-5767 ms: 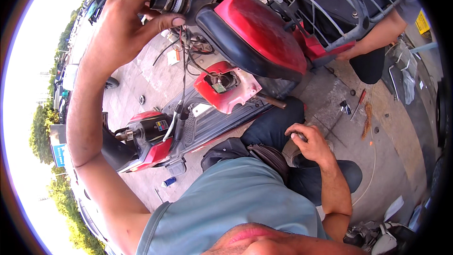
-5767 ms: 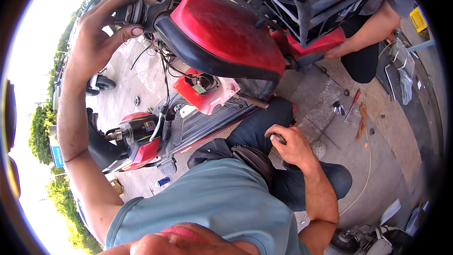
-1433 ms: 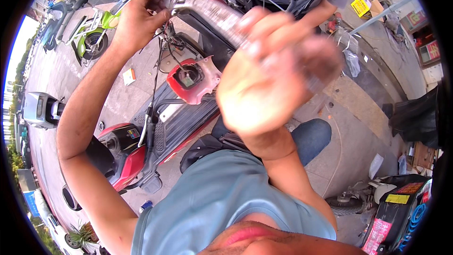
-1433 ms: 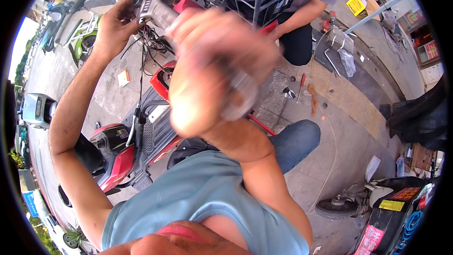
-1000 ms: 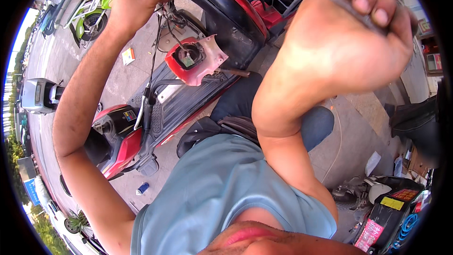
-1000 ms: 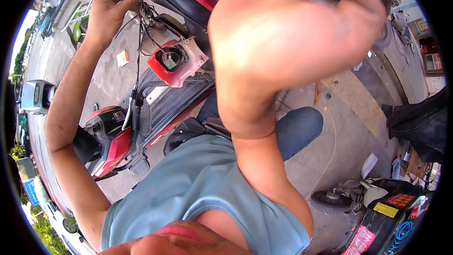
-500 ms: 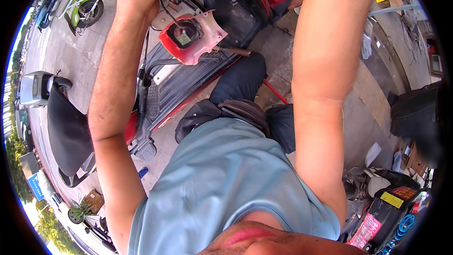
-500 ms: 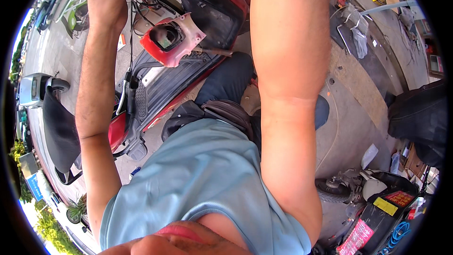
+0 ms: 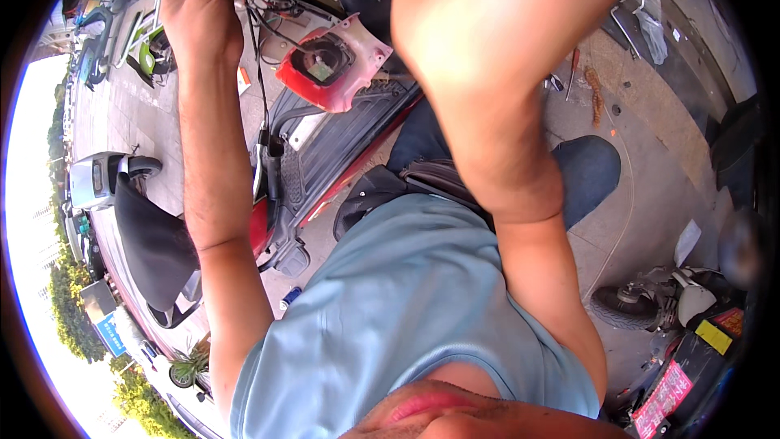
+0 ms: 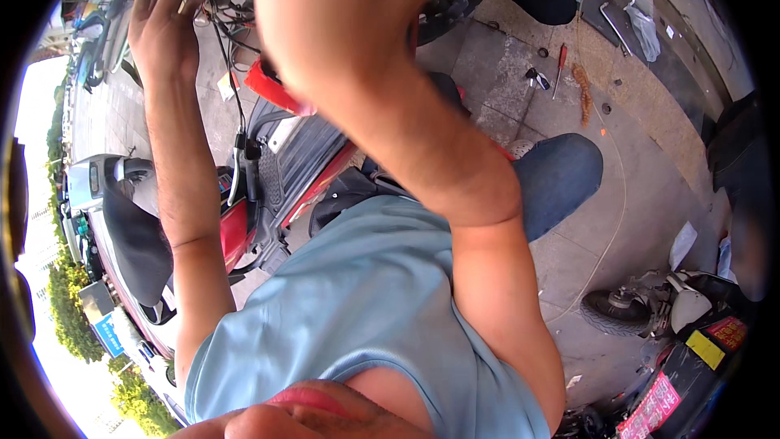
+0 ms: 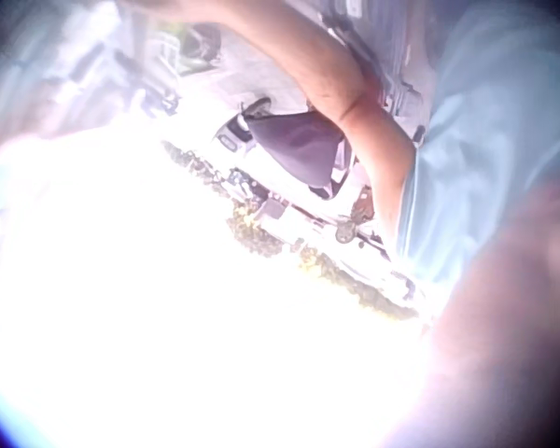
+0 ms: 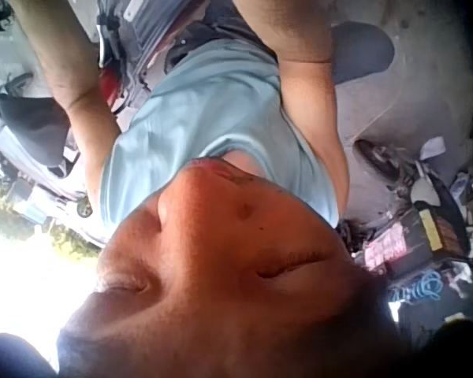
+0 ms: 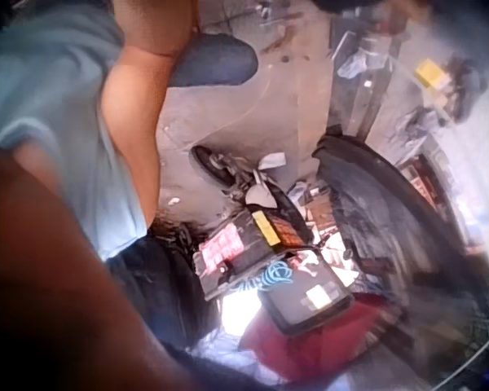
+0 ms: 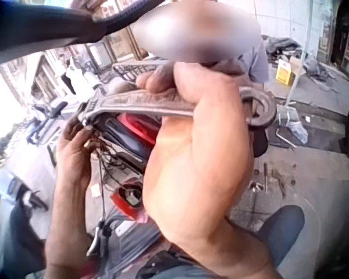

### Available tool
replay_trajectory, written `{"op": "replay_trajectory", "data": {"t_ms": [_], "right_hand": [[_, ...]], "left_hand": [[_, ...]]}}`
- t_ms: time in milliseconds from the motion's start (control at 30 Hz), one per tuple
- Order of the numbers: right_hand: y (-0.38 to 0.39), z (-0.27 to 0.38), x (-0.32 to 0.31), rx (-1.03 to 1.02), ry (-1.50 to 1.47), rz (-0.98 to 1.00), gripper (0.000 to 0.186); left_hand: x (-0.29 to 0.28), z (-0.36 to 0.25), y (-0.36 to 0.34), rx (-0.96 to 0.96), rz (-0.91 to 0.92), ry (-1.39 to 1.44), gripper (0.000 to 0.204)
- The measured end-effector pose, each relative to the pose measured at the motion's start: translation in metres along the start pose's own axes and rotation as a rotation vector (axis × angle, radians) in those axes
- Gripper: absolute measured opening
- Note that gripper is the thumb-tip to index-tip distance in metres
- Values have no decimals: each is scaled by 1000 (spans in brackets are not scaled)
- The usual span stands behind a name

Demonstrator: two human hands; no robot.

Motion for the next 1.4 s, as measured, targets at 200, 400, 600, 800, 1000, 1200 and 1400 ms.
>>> {"op": "replay_trajectory", "data": {"t_ms": [200, 400, 600, 800, 1000, 1200, 1400], "right_hand": [[111, -14, -2, -126, 652, 415, 20], [140, -65, 33, -496, 830, 642, 15], [111, -48, 67, -676, 528, 794, 27], [-29, -50, 36, -308, 274, 476, 27], [-68, -68, 4, -61, 195, 370, 27], [-49, -73, -1, -49, 236, 364, 28], [-22, -69, 1, -74, 307, 390, 30]], "left_hand": [[-29, 11, -12, -90, 143, -80, 54], [-53, 27, -20, 1, 174, 125, 38], [-63, 22, -26, -48, 313, 155, 26], [-65, 25, -19, -42, 328, -30, 46], [-32, 14, -15, 42, 187, 46, 21], [-15, 12, -8, 66, 109, 36, 23], [-13, 17, -9, 97, 101, 93, 33]]}}
Point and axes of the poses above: each hand's wrist, its own y-axis away from the middle knuckle, its own x-axis out of the palm, z = x × y, the point moved 1 cm from there along -y, towards the middle knuckle, and after that the axes turned 11 degrees about z, right-handed, at the moved point
